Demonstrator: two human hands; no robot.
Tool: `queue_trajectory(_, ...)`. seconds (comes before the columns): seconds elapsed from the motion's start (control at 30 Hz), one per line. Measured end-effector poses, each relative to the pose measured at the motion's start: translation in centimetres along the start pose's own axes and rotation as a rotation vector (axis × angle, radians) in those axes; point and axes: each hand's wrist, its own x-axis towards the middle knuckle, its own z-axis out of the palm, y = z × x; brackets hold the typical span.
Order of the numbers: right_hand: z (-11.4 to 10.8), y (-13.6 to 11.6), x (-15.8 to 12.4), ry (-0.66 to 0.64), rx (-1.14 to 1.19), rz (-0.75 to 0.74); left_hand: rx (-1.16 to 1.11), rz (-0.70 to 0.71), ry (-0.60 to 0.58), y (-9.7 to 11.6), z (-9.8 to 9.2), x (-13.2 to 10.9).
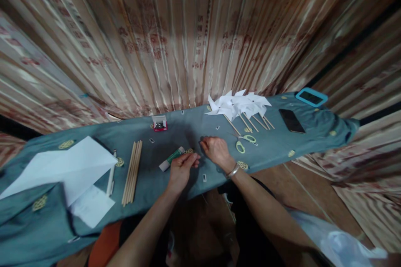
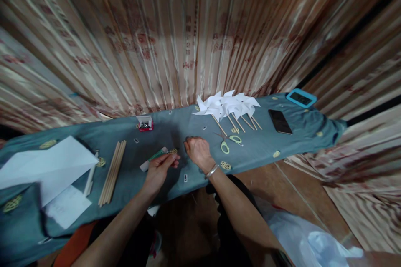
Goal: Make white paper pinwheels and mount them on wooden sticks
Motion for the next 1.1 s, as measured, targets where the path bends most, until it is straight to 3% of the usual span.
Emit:
queue_trajectory(0.37, 1.1, -0.9, 1.2, 0.059, 0.086, -0.055, 0.107, -0.018, 0.043, 0.7, -1.6, -1.3)
queue_trajectory(0.77, 1.5, -0.7, 2.0, -0.005, 0.108, -0.043, 0.232, 0.012, -0.084, 1.1, -0.6, -3.4)
queue_trajectory(0.9, 1.3, -0.3, 2.0, -0.027, 0.125, -0.029, 0.227, 0.02, -0.034, 1.0, -0.8, -3.2)
queue_trajectory(1.1, 1.3, -0.4, 1.7, -0.028, 0.121, -0.057, 0.169, 0.019, 0.045, 0.6, -2.5, -2.5)
